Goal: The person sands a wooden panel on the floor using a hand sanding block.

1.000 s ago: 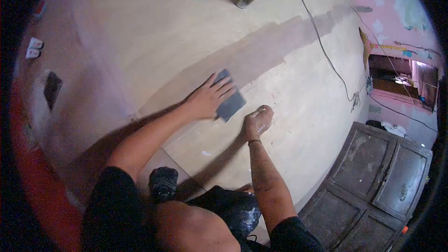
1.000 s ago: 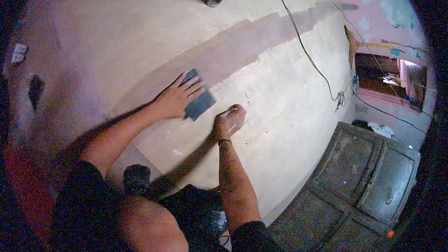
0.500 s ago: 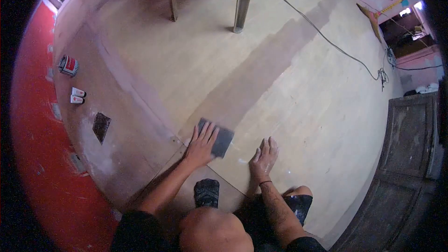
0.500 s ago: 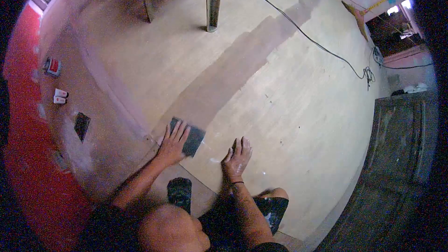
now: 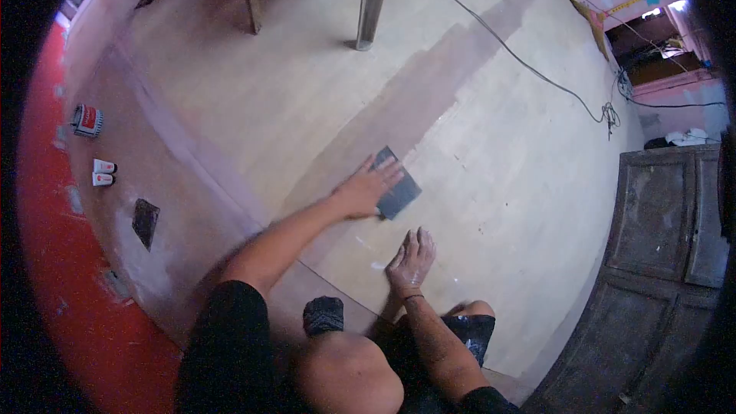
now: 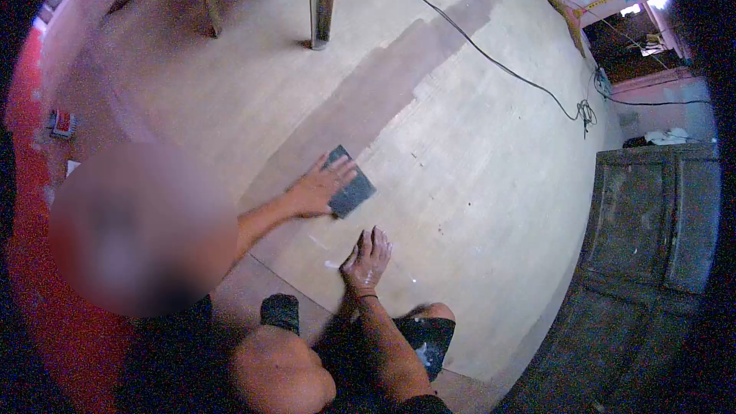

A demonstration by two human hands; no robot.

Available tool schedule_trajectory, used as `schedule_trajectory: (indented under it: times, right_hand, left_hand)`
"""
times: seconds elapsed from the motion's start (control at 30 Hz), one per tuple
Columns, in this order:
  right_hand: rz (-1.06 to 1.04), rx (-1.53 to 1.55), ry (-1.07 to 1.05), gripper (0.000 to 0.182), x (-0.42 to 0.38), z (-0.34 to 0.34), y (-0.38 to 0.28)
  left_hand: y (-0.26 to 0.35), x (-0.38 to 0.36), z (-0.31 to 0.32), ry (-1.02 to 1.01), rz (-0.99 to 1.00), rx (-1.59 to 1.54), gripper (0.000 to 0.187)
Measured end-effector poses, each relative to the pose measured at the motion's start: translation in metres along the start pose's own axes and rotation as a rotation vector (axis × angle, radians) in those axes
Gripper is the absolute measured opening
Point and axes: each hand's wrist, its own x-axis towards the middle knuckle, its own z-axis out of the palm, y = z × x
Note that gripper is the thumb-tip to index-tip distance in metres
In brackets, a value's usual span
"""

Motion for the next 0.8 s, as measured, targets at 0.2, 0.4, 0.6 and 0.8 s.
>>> schedule_trajectory:
  times: [0.2,0.4,0.6,0.8]
  right_hand:
    - [0.000,-0.011,0.021,0.047,0.000,-0.001,-0.003]
    - [-0.013,-0.028,0.018,0.048,-0.001,0.001,-0.002]
    - [-0.017,-0.044,-0.032,0.048,-0.020,0.001,0.008]
    - [-0.049,-0.051,-0.007,0.044,-0.002,0.006,0.000]
  left_hand:
    - [-0.033,-0.013,-0.029,0.258,-0.490,0.172,0.093]
    - [0.048,-0.087,0.030,-0.011,0.035,-0.080,0.096]
    - [0.028,-0.132,0.027,0.075,-0.529,0.184,0.098]
    - [0.045,-0.180,0.014,-0.043,-0.363,-0.020,0.099]
